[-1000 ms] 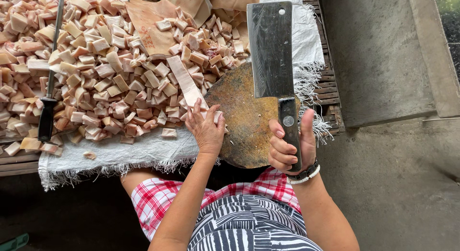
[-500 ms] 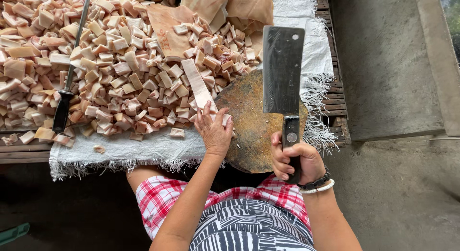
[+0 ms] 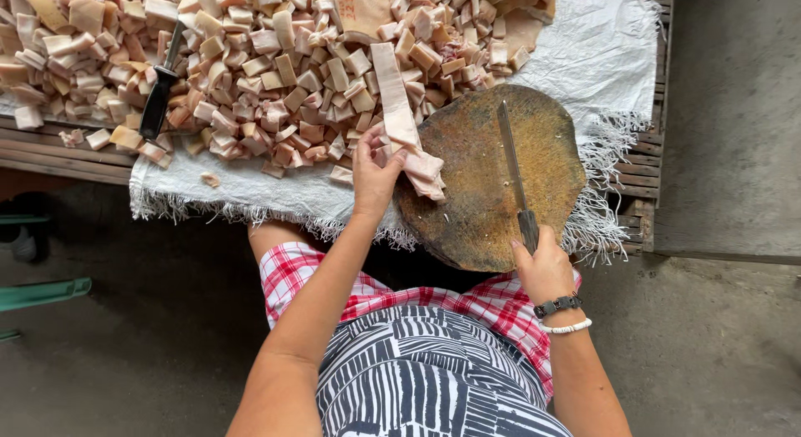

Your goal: The person cuts strips of pork skin into small square pieces on a wooden cutting board using a cleaver knife, then takes additional whole pieces of pork skin from a pile on the table to slice them.

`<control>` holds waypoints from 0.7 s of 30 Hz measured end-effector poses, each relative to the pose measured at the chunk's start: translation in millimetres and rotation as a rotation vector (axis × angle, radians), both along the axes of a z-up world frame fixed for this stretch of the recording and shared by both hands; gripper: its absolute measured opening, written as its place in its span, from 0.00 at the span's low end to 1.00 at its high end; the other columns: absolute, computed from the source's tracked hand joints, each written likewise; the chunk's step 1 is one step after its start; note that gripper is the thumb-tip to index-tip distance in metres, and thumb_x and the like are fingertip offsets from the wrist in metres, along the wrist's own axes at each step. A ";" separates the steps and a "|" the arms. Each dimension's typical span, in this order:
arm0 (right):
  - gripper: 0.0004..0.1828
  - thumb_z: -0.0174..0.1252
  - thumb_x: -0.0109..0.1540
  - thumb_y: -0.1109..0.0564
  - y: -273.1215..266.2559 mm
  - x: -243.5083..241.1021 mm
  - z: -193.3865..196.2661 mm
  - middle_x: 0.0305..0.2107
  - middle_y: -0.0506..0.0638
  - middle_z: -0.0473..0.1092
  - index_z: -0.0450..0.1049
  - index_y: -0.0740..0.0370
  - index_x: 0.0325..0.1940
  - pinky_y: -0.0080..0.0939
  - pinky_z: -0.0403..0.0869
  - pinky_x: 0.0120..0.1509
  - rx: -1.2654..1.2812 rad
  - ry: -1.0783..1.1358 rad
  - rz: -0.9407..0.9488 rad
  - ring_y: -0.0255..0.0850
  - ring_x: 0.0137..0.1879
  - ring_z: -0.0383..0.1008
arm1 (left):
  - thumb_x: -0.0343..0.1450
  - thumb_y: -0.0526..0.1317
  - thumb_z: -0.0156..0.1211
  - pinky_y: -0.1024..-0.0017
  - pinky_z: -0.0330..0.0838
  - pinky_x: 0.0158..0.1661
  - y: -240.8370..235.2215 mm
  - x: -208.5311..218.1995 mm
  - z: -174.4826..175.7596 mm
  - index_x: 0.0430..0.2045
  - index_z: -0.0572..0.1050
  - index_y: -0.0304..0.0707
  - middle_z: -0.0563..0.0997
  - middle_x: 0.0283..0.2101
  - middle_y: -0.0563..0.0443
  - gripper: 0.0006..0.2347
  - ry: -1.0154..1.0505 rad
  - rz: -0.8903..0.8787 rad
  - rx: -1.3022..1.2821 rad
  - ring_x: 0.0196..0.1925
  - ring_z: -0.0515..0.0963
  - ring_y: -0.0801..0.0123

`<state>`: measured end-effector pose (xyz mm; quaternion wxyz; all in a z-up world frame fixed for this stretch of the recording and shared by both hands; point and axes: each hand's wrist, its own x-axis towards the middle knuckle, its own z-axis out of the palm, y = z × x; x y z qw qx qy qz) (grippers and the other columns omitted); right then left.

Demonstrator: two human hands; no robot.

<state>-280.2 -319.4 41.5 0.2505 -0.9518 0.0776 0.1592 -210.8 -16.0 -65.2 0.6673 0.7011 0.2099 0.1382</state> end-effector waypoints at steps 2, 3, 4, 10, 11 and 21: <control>0.25 0.56 0.64 0.45 -4.4 -1.0 -8.7 0.31 0.70 0.76 0.64 0.61 0.59 0.62 0.73 0.47 -0.025 0.052 0.016 0.67 0.42 0.77 | 0.61 0.46 0.74 0.58 0.70 0.63 9.3 0.5 11.0 0.61 0.66 0.38 0.72 0.57 0.42 0.33 0.140 -0.103 0.210 0.60 0.74 0.56; 0.26 0.56 0.65 0.45 -7.3 0.5 -12.2 0.32 0.70 0.76 0.62 0.61 0.61 0.63 0.73 0.48 -0.034 0.050 0.042 0.68 0.42 0.77 | 0.59 0.48 0.76 0.56 0.66 0.63 11.2 3.3 17.3 0.61 0.66 0.39 0.73 0.57 0.41 0.35 0.218 -0.152 0.312 0.61 0.73 0.54; 0.27 0.55 0.65 0.45 -9.3 0.6 -15.5 0.33 0.70 0.76 0.60 0.61 0.62 0.64 0.72 0.49 -0.042 0.048 0.068 0.69 0.42 0.77 | 0.57 0.50 0.77 0.54 0.63 0.64 12.7 7.7 23.6 0.61 0.65 0.40 0.74 0.57 0.40 0.38 0.296 -0.201 0.413 0.61 0.71 0.51; 0.28 0.54 0.66 0.45 -6.2 -1.3 -26.3 0.35 0.71 0.75 0.57 0.60 0.64 0.64 0.73 0.48 -0.148 0.120 0.106 0.69 0.42 0.77 | 0.57 0.47 0.75 0.51 0.64 0.59 7.8 68.8 56.4 0.66 0.56 0.44 0.71 0.54 0.32 0.42 0.569 -0.284 0.686 0.58 0.69 0.44; 0.28 0.55 0.66 0.45 -5.3 -1.7 -25.7 0.35 0.71 0.75 0.58 0.60 0.64 0.64 0.73 0.48 -0.134 0.111 0.095 0.69 0.42 0.77 | 0.57 0.46 0.74 0.51 0.67 0.58 8.8 76.6 60.0 0.65 0.57 0.44 0.73 0.52 0.32 0.41 0.556 -0.303 0.695 0.55 0.71 0.45; 0.23 0.57 0.64 0.50 -7.6 12.5 12.5 0.24 0.60 0.73 0.61 0.63 0.58 0.47 0.73 0.26 0.216 0.267 -0.113 0.47 0.20 0.75 | 0.66 0.35 0.59 0.63 0.79 0.45 77.5 108.2 94.9 0.60 0.65 0.38 0.82 0.48 0.41 0.25 0.219 -0.385 0.230 0.42 0.83 0.61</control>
